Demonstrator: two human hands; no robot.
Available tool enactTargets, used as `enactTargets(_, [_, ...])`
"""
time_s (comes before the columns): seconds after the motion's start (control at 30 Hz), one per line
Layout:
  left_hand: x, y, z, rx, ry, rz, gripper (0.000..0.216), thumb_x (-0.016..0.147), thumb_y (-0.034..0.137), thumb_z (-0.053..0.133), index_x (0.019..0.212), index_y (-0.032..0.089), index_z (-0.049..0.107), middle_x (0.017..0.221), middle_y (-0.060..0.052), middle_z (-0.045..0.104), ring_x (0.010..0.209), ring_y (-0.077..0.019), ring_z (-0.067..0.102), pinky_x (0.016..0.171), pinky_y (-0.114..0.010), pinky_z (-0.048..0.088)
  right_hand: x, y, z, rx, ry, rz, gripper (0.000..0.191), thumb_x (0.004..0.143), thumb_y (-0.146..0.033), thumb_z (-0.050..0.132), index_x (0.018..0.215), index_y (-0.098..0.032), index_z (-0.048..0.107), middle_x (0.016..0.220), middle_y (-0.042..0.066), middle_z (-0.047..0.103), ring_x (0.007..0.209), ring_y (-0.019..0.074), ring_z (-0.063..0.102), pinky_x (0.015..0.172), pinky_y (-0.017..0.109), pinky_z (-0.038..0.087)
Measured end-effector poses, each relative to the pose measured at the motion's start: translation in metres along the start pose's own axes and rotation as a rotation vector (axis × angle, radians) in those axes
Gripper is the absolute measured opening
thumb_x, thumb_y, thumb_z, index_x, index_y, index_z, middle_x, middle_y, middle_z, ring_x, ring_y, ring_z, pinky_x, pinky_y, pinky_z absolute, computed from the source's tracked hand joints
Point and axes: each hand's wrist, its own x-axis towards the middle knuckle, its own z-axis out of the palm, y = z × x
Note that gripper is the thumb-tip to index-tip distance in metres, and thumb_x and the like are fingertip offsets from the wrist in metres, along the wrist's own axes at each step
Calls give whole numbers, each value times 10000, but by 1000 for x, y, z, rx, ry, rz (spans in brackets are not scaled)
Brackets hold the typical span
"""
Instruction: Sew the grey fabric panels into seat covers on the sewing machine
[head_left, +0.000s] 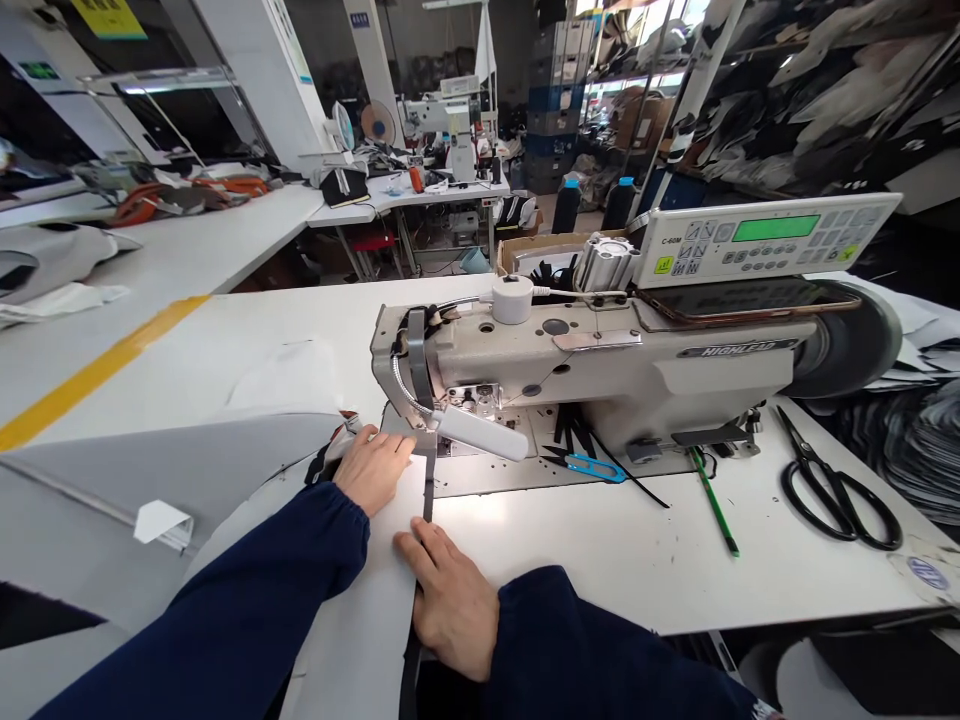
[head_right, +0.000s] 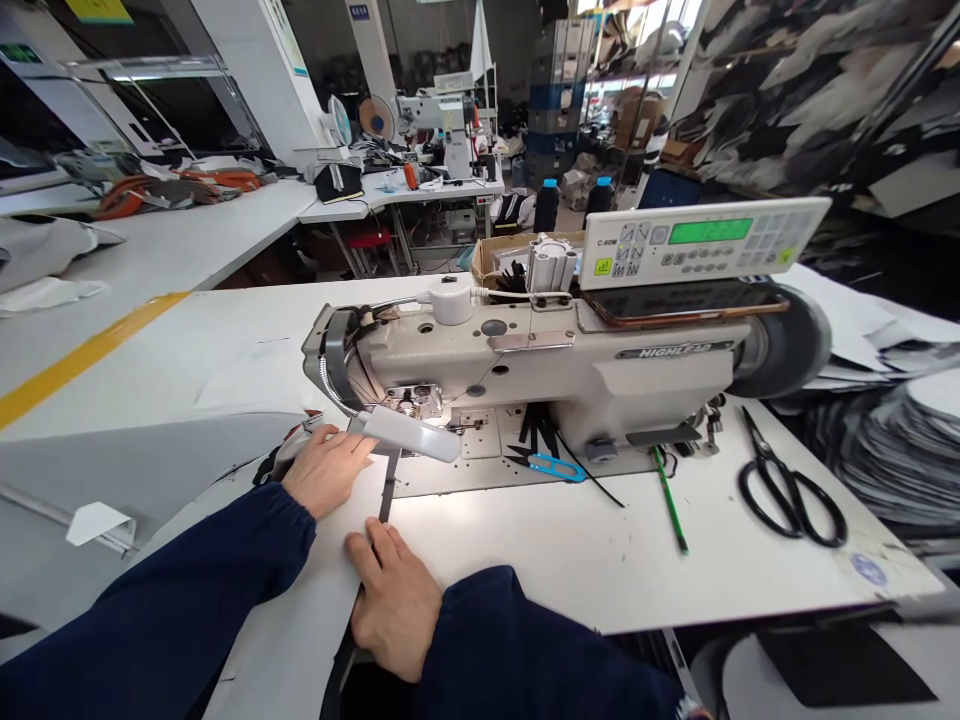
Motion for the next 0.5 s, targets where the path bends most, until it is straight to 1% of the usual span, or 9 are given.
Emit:
enactTargets(0.1, [-3,-2,2,-64,7,-43,234,857,98,357,890,152,582,837,-75,650,813,-222,589,833,-394,329,2,-1,-4,-55,-13,-88,564,768,-33,421,1330,-58,393,1358,117,433,1290,186,356,1098,365,323])
enactTargets(0.17, [1,-4,4,-78,-8,-50,240,876,144,355,814,144,588,796,-80,653,781,-220,590,813,-389,333,2,-1,-6,-86,-21,-136,625,767,-7,381,1384,-57,294,1403,81,375,1329,161,282,1117,376,286])
enactTargets(0.23, [7,-6,7,-53,-5,-44,264,888,211,379,746,138,589,755,-89,657,764,-226,591,811,-397,330,2,-1,-6,-95,-14,-146,666,750,13,364,1402,-61,252,1427,61,333,1345,152,242,1125,368,269])
enactTargets(0.33, [13,-6,12,-16,1,-20,273,881,274,428,709,143,594,736,-90,668,794,-240,593,823,-411,324,0,0,-3,-85,-11,-102,642,743,0,381,1379,-68,325,1411,79,358,1326,161,288,1115,322,289])
enactTargets(0.4, [13,-5,13,-14,-8,-17,266,882,262,425,723,144,602,757,-92,675,806,-241,595,826,-418,327,-1,1,-1,-77,-30,-88,619,745,-8,396,1360,-64,366,1396,98,379,1316,174,311,1107,313,302])
enactTargets(0.5, [9,-3,14,-41,-12,-29,266,887,224,392,756,140,607,788,-95,677,798,-236,597,817,-417,336,-1,1,-1,-64,-55,-95,614,745,-7,404,1356,-57,371,1392,115,379,1313,185,318,1103,323,312])
